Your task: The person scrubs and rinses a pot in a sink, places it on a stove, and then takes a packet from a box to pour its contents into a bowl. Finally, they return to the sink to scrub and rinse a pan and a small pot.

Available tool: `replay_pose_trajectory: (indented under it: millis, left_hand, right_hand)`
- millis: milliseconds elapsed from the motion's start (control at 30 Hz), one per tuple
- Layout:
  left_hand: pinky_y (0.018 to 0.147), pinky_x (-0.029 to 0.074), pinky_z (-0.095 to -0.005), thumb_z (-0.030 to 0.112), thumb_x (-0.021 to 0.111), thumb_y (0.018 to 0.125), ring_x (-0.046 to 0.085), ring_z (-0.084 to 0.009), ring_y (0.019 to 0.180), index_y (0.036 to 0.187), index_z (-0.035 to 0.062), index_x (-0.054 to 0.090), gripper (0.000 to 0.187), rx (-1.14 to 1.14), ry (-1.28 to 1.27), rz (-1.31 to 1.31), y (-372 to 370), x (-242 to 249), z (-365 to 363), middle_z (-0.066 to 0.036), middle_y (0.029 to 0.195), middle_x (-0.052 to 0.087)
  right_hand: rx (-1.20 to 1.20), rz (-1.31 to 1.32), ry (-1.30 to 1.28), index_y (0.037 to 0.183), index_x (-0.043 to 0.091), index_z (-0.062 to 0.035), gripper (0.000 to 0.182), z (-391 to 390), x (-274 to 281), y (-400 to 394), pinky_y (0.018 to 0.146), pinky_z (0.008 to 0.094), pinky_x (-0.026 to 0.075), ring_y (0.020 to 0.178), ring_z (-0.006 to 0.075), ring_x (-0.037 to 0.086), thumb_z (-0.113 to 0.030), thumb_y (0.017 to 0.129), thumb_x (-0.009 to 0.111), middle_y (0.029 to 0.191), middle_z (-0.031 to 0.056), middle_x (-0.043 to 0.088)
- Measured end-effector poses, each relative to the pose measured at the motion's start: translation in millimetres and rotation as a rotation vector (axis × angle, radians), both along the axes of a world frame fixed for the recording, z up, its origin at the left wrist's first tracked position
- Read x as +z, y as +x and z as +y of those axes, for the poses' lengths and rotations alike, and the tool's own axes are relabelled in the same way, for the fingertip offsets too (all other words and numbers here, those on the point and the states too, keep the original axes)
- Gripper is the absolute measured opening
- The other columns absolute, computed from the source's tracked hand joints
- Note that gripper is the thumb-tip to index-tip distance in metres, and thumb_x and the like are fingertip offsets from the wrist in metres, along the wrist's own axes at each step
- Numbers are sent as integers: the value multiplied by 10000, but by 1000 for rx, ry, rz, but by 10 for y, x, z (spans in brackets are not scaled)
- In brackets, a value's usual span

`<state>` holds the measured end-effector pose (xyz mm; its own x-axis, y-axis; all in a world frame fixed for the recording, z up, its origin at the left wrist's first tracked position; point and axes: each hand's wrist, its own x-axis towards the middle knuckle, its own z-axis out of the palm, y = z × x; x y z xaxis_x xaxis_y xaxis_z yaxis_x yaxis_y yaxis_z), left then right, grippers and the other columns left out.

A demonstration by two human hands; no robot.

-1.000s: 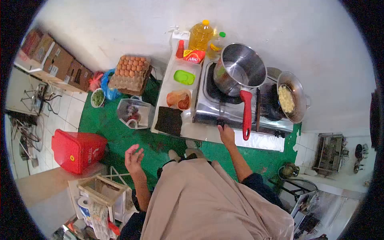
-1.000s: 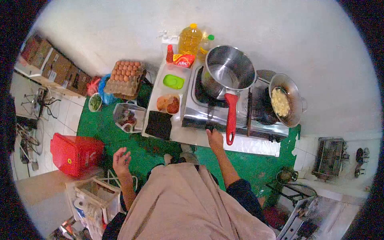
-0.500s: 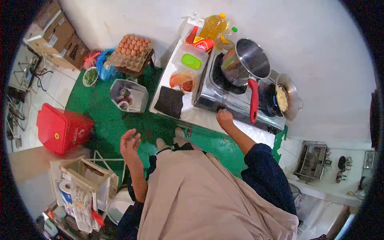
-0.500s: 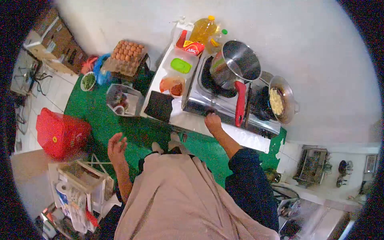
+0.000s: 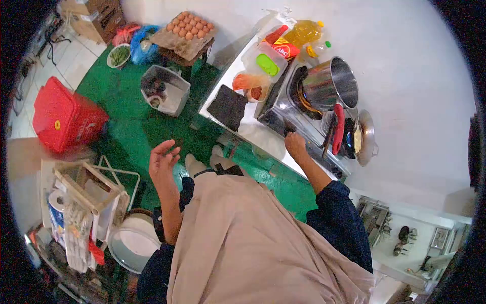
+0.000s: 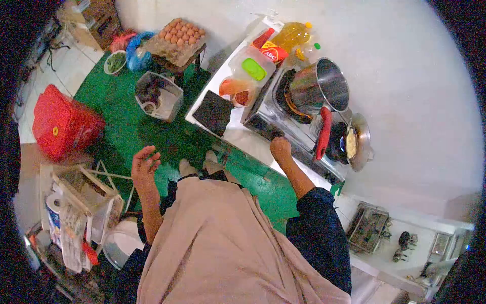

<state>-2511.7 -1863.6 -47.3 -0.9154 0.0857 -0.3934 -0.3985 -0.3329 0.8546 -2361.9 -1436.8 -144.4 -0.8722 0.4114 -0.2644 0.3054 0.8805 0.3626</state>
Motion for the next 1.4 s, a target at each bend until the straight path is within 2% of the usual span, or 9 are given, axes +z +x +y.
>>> replay_pose_trajectory:
  millis: [200,500,600,900,1000,1200,1300,1400]
  left_hand:
    - [813,453,-279,117,536,819,577,-182,946,1096,41,526,287,4,15,-8,22,-39,-72,-86,1110,565]
    - [802,441,-269,71,488,817,572,-164,936,1087,18,524,278,47,36,-104,5,-48,-55,-98,1116,564]
    - [808,449,-278,70,483,817,576,-167,933,1084,16,521,274,56,70,-73,18,-88,-35,-101,1109,567]
    - [811,453,-278,63,482,822,577,-172,934,1080,13,522,265,57,65,-80,38,-77,-9,-104,1105,568]
    - [808,452,-277,61,481,824,577,-171,937,1077,16,522,260,56,42,-83,45,-49,8,-101,1105,567]
    - [807,452,-275,56,477,827,576,-171,934,1067,18,526,248,59,54,-65,49,-58,32,-103,1099,566]
    - [812,450,-276,54,475,825,576,-172,932,1065,18,528,248,44,50,-76,40,-33,43,-101,1099,565]
    - [815,449,-277,57,475,820,576,-173,930,1062,15,530,252,35,37,-72,39,13,54,-98,1095,565]
  right_hand:
    - [142,-49,44,764,580,-5,209,45,-24,54,549,392,526,634,296,634,-139,830,434,721,170,618]
    - [112,-105,118,783,575,4,163,84,-93,83,533,376,528,651,283,646,-113,811,465,742,163,629]
    - [141,-151,104,764,581,6,159,-110,152,-34,530,380,528,639,288,644,-111,804,481,724,164,620]
    - [213,-188,116,742,599,7,176,60,-2,42,544,400,523,649,298,636,-123,802,496,727,174,613]
    - [172,-196,80,731,608,-1,203,-97,177,-48,549,401,520,652,303,633,-143,813,488,732,170,614]
    - [192,-204,73,734,609,0,269,-19,103,0,554,410,519,657,309,632,-186,853,458,733,166,614]
    - [182,-194,105,745,629,-40,187,-13,80,22,596,408,521,710,272,635,-173,801,509,750,140,623]
    - [-49,-127,28,791,604,-25,265,53,-21,43,614,451,506,723,324,622,-263,840,498,758,170,622]
